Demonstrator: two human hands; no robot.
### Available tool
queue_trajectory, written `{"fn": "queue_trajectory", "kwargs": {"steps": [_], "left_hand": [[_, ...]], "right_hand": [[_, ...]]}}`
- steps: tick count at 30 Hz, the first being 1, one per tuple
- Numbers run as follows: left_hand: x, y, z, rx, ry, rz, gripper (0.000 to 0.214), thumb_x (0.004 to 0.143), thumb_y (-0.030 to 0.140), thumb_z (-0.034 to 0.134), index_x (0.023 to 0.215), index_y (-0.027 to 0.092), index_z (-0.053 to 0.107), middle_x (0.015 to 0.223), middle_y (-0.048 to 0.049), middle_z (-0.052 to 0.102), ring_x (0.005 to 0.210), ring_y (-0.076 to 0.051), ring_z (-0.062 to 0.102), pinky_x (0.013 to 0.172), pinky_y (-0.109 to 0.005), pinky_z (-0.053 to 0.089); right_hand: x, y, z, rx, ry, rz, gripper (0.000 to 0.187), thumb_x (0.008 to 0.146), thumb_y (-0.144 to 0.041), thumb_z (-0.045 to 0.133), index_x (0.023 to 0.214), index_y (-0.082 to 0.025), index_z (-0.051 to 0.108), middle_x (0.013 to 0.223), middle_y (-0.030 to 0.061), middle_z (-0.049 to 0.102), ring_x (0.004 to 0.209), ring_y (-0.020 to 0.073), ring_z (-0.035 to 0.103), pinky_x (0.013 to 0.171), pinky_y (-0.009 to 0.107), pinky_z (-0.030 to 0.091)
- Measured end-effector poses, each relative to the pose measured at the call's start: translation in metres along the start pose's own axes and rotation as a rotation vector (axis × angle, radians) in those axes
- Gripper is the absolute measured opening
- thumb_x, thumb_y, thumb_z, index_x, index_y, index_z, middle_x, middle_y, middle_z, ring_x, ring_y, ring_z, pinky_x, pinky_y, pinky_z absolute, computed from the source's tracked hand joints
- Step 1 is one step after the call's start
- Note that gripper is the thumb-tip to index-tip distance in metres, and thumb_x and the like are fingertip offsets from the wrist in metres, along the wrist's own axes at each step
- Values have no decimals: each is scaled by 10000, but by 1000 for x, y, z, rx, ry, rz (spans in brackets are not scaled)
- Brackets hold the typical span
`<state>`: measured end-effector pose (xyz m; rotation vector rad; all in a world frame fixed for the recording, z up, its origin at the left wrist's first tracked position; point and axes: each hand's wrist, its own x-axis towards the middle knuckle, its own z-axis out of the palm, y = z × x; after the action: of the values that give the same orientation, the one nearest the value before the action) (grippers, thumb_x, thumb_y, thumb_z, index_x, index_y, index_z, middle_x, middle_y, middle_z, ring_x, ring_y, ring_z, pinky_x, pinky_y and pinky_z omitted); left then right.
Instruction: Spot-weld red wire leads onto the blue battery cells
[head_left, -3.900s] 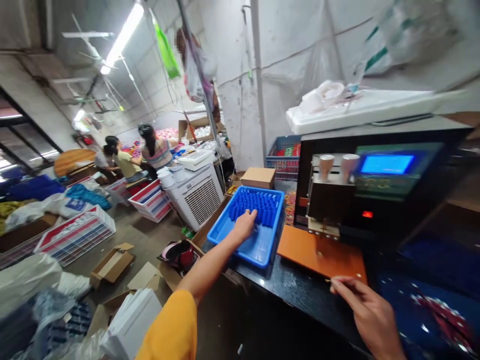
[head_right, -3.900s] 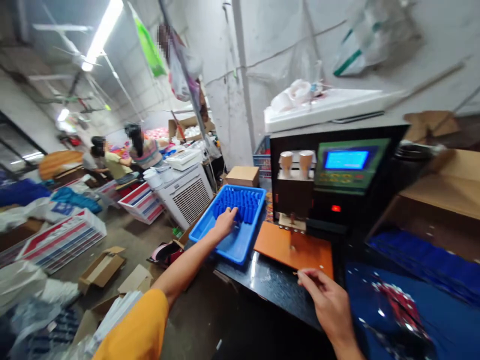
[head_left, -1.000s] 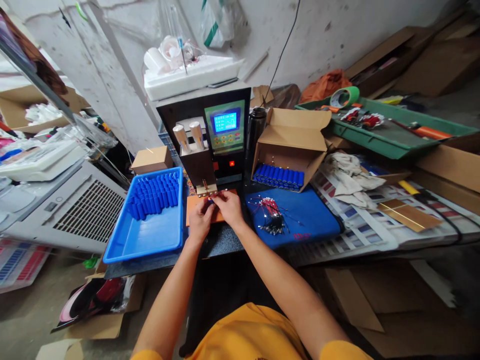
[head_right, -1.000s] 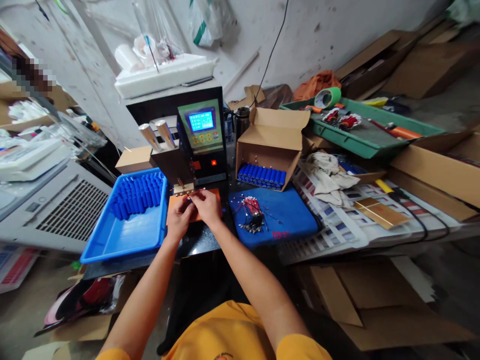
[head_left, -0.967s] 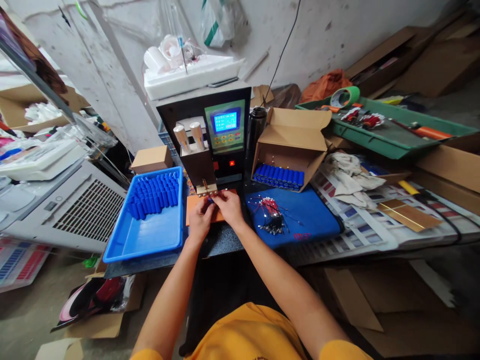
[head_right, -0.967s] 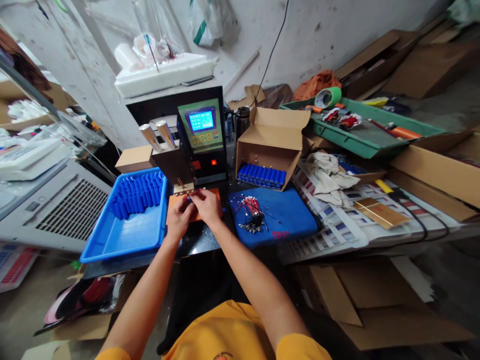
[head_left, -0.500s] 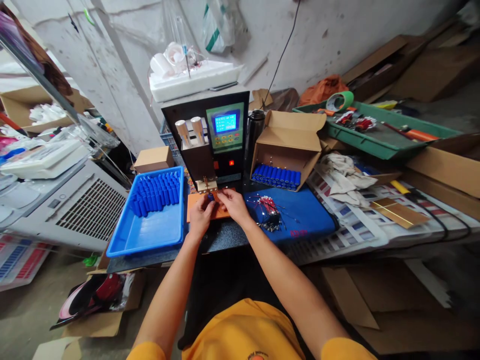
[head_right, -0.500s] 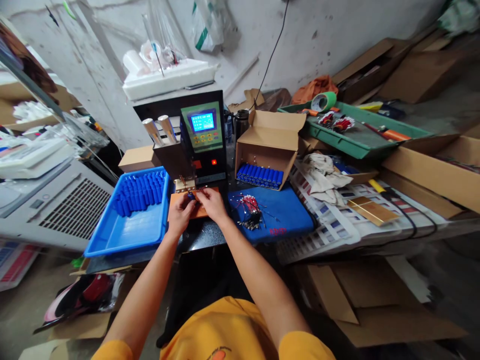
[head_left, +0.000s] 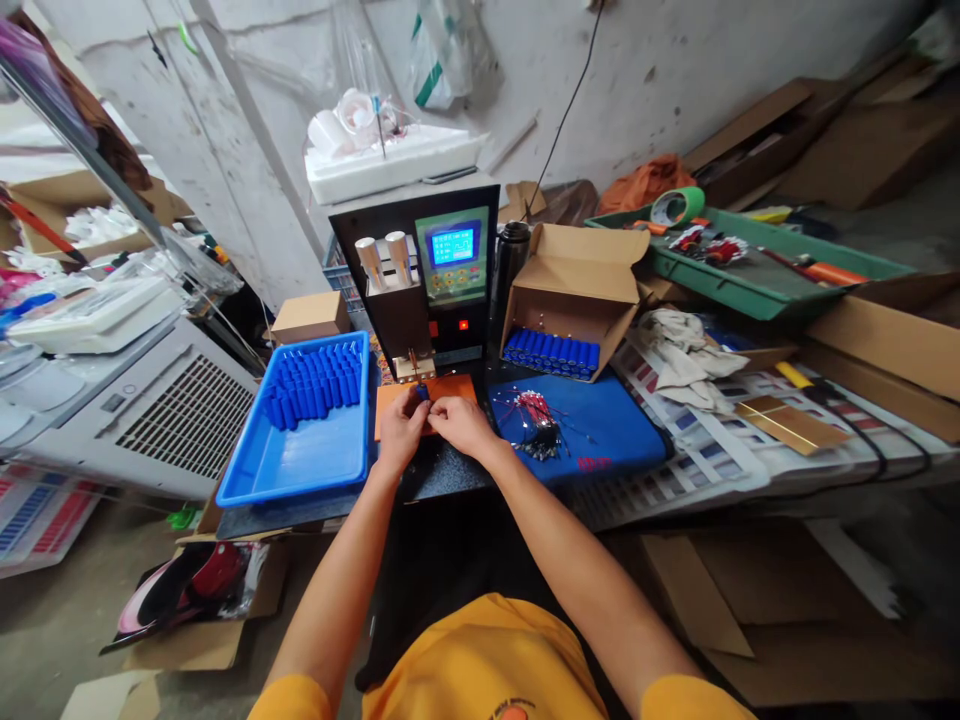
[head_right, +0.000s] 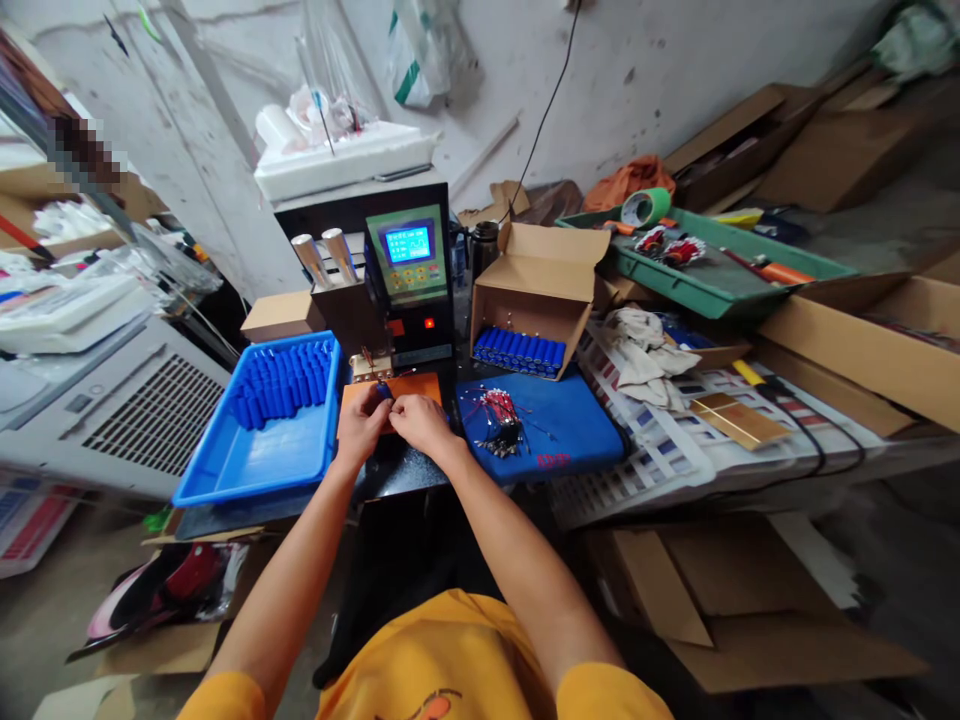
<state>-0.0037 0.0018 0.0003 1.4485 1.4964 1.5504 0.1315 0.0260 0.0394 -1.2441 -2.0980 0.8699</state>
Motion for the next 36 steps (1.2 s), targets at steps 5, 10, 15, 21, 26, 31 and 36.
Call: {"fn": "queue_trajectory", "kwargs": {"steps": [5,10,15,21,26,31,36], "left_hand": [[1,-4,-1,11,-5,-27,191,820,298,610,944,165,669,849,-38,698,786,-166,655,776,-287,511],[2,-1,1,-52,-15,-18,233,815,308,631,990,160,674,907,-54,718,830,-176,681,801,-299,535],[-11,2,-3,-32,170,-41,326,820,347,651,1078,150,675,1063,-106,719,934,-202,696,846,-332,547],[-36,12,-10,94,90,33,217,851,363,623,883,171,718,838,-57,724,789,-176,672,757,-299,533],[-36,19,-6,-32,33,-23,222,849,374,628,851,164,699,796,-45,721,742,-164,668,736,-282,522],[-29,17,-7,-59,31,-91,225,828,363,632,720,165,635,685,-5,649,674,-141,607,697,-258,490],[-27,13,-12,17,47,-31,200,865,333,568,760,174,625,717,-11,614,700,-150,594,707,-274,504]], "right_hand": [[1,8,2,158,32,9,168,789,-212,620,651,-173,707,635,17,674,632,146,595,622,244,396],[5,14,-1,567,3,51,154,709,-272,675,614,-152,664,521,-15,587,507,108,511,530,227,388],[5,9,-2,896,-26,166,227,638,-347,737,607,-150,629,476,-35,532,409,67,419,407,193,290],[2,6,4,1026,-54,185,257,649,-380,761,680,-140,674,480,-33,539,414,59,423,386,178,260],[1,7,7,1037,-22,196,256,656,-382,759,710,-146,676,493,-34,543,433,64,433,396,179,268],[2,9,2,904,-68,136,268,681,-403,723,673,-152,629,487,-41,533,423,66,409,415,198,287],[3,12,1,780,-34,53,295,673,-426,730,645,-160,605,501,-39,525,468,81,427,448,210,307]]}}
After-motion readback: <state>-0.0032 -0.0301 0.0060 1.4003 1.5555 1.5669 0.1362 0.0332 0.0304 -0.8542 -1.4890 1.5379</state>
